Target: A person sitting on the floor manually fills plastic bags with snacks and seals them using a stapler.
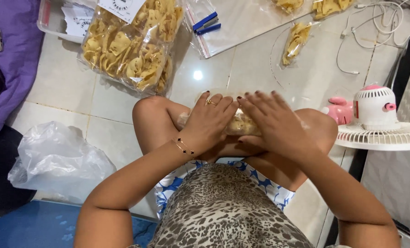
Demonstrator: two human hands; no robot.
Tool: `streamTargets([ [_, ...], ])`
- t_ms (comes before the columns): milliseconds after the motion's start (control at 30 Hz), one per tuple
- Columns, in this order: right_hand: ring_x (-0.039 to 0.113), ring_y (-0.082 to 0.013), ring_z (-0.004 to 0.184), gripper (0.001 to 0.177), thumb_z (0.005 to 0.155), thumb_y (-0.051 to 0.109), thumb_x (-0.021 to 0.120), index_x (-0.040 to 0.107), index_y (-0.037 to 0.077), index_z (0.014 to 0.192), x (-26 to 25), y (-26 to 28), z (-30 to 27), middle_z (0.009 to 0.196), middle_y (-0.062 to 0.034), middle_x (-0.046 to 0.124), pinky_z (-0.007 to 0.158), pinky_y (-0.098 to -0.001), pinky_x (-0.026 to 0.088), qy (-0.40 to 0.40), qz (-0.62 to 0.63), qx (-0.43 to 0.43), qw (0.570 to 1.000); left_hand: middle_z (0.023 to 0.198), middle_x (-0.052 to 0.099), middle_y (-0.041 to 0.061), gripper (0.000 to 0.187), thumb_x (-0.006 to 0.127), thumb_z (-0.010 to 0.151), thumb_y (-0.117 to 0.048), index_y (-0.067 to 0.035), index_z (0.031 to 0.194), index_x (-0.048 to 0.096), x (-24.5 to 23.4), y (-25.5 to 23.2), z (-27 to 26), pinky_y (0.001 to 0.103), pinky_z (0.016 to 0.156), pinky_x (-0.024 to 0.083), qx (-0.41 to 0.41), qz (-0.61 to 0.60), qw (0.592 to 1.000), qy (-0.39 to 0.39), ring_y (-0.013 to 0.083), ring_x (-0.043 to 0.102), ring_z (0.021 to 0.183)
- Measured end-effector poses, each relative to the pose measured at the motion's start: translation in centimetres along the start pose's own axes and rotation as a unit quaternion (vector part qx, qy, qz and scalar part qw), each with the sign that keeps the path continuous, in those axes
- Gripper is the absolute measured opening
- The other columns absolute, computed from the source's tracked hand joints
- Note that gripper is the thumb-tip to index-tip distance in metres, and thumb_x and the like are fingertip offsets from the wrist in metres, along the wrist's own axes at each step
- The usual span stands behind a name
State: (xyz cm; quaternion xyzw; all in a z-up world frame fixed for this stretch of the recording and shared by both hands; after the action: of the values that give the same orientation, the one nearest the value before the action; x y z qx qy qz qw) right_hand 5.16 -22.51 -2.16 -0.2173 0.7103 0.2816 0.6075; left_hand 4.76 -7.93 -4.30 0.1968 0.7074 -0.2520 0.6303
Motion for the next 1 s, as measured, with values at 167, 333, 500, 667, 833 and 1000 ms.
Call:
streamTargets([
  [167,0.065,-0.0304,0.122,0.088,0.077,0.07,0.072,0.056,0.015,0.144,-0.3,0.5,0.8,0.129,-0.0082,0.067,0.107,-0.0461,0.045,-0.094,0.04,-0.02,0.995,0.119,0.059,0.009,0.076,0.084,0.062,-0.041,-0.011,0.126,0.058,-0.6,0.6,-0.7,0.055,0.1,0.043,-0.003,-0.024,0.998,-0.05,0.0318,0.058,0.111],
  [333,0.068,-0.0261,0.12,0.081,0.078,0.073,0.069,0.061,0.018,0.137,-0.8,0.9,0.5,0.127,-0.005,0.07,0.105,-0.0423,0.047,-0.12,0.026,-0.014,0.992,0.107,0.064,0.009,0.064,0.083,0.057,-0.047,-0.012,0.109,0.067,-1.9,0.6,-1.4,0.059,0.097,0.043,-0.049,0.003,0.989,-0.136,0.0327,0.061,0.102],
  [500,0.067,-0.0322,0.121,0.084,0.078,0.074,0.071,0.063,0.016,0.138,-1.7,0.2,0.2,0.129,-0.0104,0.07,0.106,-0.0482,0.048,-0.099,0.046,0.027,0.994,0.099,0.068,0.007,0.065,0.08,0.061,-0.061,-0.014,0.105,0.071,-2.3,1.9,-2.1,0.056,0.093,0.047,-0.08,0.005,0.983,-0.166,0.0284,0.067,0.092],
  [667,0.074,-0.0243,0.111,0.087,0.073,0.087,0.065,0.069,0.023,0.131,-2.0,-0.4,-0.7,0.125,-0.0022,0.074,0.099,-0.0361,0.054,-0.192,-0.06,0.074,0.977,0.102,0.075,0.008,0.074,0.083,0.06,-0.07,-0.014,0.108,0.075,-2.5,2.9,-2.4,0.056,0.102,0.044,-0.101,-0.009,0.972,-0.21,0.027,0.073,0.092],
  [833,0.074,-0.033,0.109,0.091,0.072,0.083,0.071,0.069,0.017,0.133,-2.4,-1.2,-0.9,0.124,-0.0112,0.074,0.097,-0.0424,0.057,-0.175,-0.035,0.112,0.978,0.103,0.078,0.016,0.085,0.083,0.065,-0.072,-0.004,0.116,0.072,-3.4,4.1,-2.4,0.062,0.11,0.037,-0.106,-0.064,0.972,-0.2,0.0293,0.076,0.098],
  [1000,0.064,-0.0353,0.126,0.092,0.073,0.072,0.073,0.054,0.023,0.149,-1.7,-2.5,-1.3,0.142,-0.0105,0.063,0.1,-0.0461,0.052,-0.065,0.059,0.065,0.994,0.124,0.072,0.017,0.093,0.086,0.067,-0.062,-0.006,0.137,0.06,-2.4,5.9,-3.2,0.066,0.116,0.023,-0.062,-0.143,0.987,-0.035,0.0299,0.067,0.122],
])
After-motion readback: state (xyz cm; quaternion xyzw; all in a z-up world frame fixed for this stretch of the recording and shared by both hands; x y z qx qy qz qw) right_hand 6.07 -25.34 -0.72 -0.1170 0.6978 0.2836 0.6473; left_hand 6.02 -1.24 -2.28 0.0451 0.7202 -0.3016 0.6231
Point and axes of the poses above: each hand's wrist, its own z-axis towards the middle knuckle, its own x-axis out of the palm, y = z × x, the point moved 7 cm from there along z, towards the middle knuckle
